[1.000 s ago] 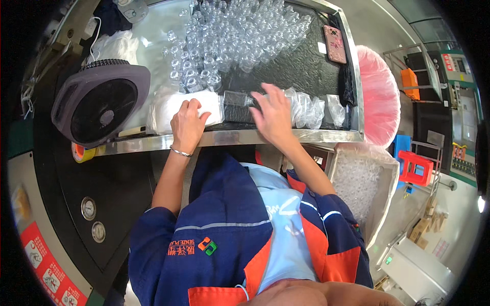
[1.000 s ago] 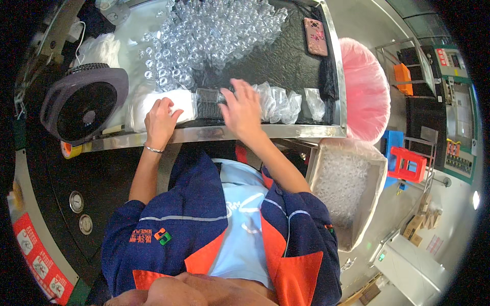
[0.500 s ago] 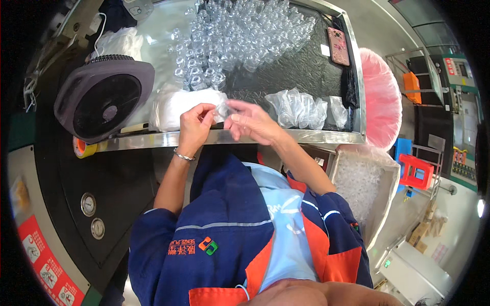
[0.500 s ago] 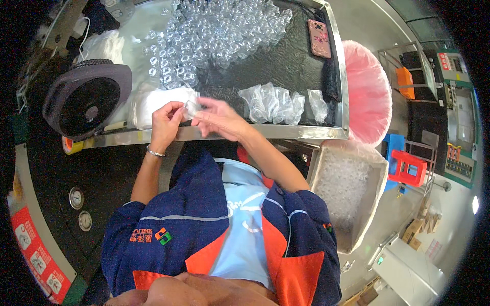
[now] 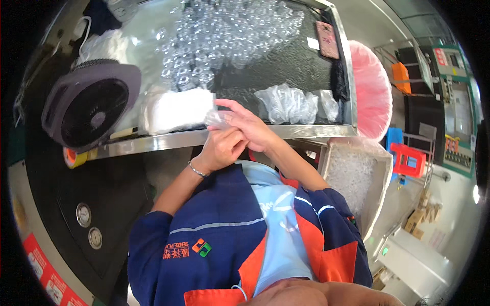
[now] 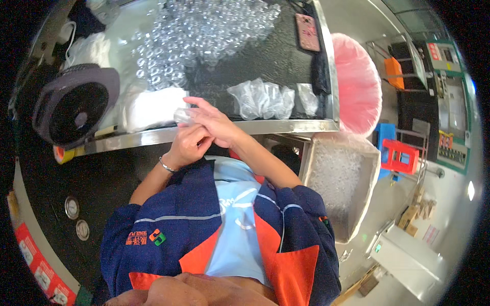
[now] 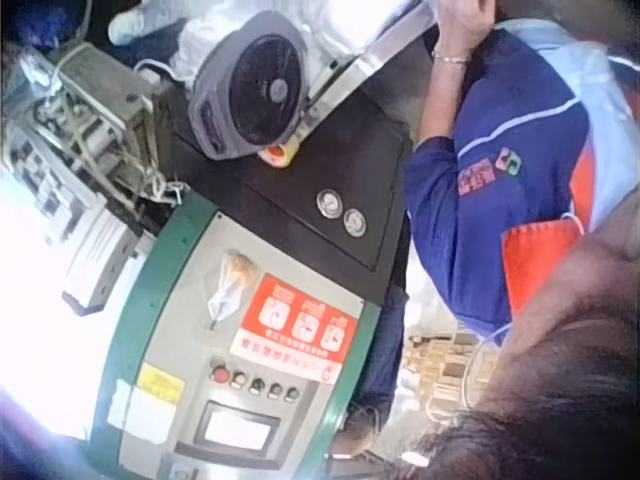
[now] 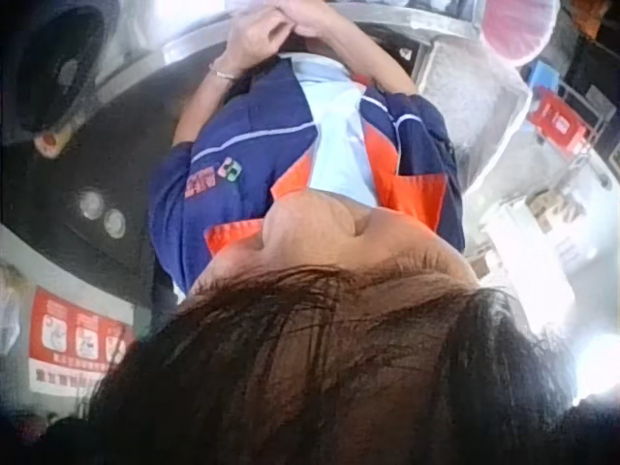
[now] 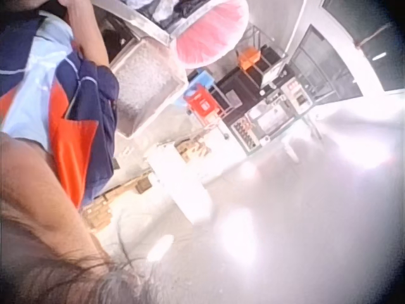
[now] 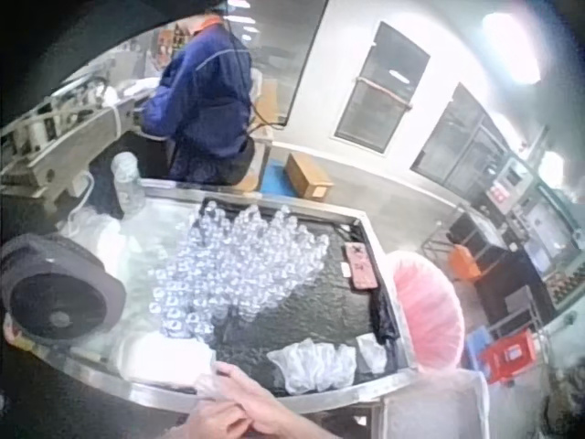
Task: The person places small clear plastic parts into individual plastic bags by hand at a factory workstation.
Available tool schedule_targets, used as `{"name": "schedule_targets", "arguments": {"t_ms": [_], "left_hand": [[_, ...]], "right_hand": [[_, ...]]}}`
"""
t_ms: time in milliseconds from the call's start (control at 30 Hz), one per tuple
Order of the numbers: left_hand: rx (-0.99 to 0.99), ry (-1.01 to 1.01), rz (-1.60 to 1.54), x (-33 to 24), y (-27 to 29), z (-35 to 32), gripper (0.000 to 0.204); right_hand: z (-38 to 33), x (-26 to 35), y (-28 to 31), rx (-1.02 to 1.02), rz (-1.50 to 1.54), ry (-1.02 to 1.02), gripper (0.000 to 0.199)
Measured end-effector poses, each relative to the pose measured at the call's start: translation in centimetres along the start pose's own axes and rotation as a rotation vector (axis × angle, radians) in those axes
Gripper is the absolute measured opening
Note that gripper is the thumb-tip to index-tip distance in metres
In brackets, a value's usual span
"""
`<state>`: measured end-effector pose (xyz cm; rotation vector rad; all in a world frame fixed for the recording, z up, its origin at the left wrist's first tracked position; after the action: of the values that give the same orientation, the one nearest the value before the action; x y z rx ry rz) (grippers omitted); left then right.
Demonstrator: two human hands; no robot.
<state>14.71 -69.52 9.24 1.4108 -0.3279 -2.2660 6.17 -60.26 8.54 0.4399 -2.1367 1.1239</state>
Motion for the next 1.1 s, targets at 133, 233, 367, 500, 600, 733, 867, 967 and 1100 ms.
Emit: {"name": "schedule_targets", "arguments": {"t_ms": [133,233,367,500,600,733,867,967,1100], "left_hand": [[-0.159,0.187,-0.167,0.8,-0.8,0.8,0.014],[-0.313,0.574,-0.293,4.3,-1.4,1.1,0.032],[-0.42,0.788,-0.76,6.6,-3.1,3.3,0.034],[-0.003,0.531,0.007,6.3,-4.5,5.4,0.043],[-0.044,0.351,0.336,4.3,-5.8,6.2,0.037],[0.169,0.442,0.552,2.8,-7.3,7.2,0.039],[0.153,0.365,0.632,2.2,-8.7,7.7,0.054],[0.16,0.393,0.634,2.3,-9.0,7.9,0.059],[0.209,0.42,0.637,1.8,-9.1,8.1,0.059]], "right_hand": [[0.3,0.5,2.0,-0.021,-0.455,0.341,0.043],[0.2,0.9,1.0,-0.193,-0.836,0.573,0.055],[-1.5,1.6,0.5,-0.316,-1.363,0.619,0.058],[-3.4,3.9,4.7,-0.669,-1.531,0.748,0.05],[-5.0,5.6,8.8,-0.95,-1.63,0.612,0.051],[-5.1,5.3,12.0,-1.066,-1.675,0.212,0.067],[-4.7,5.0,12.4,-0.96,-1.621,0.183,0.083],[-4.7,5.1,11.0,-0.88,-1.562,0.132,0.086],[-4.8,4.8,10.2,-0.859,-1.638,0.073,0.086]]}}
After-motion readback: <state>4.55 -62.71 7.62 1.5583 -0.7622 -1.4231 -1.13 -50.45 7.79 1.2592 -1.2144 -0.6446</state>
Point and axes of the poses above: each hand's wrist, its own z-axis towards the middle knuckle, its own y-axis out of the back of the hand, x = y × z, the point moved 2 cm from there along z, towards the middle knuckle, and after that the axes turned 1 degree about -z, right-handed, at the moved point
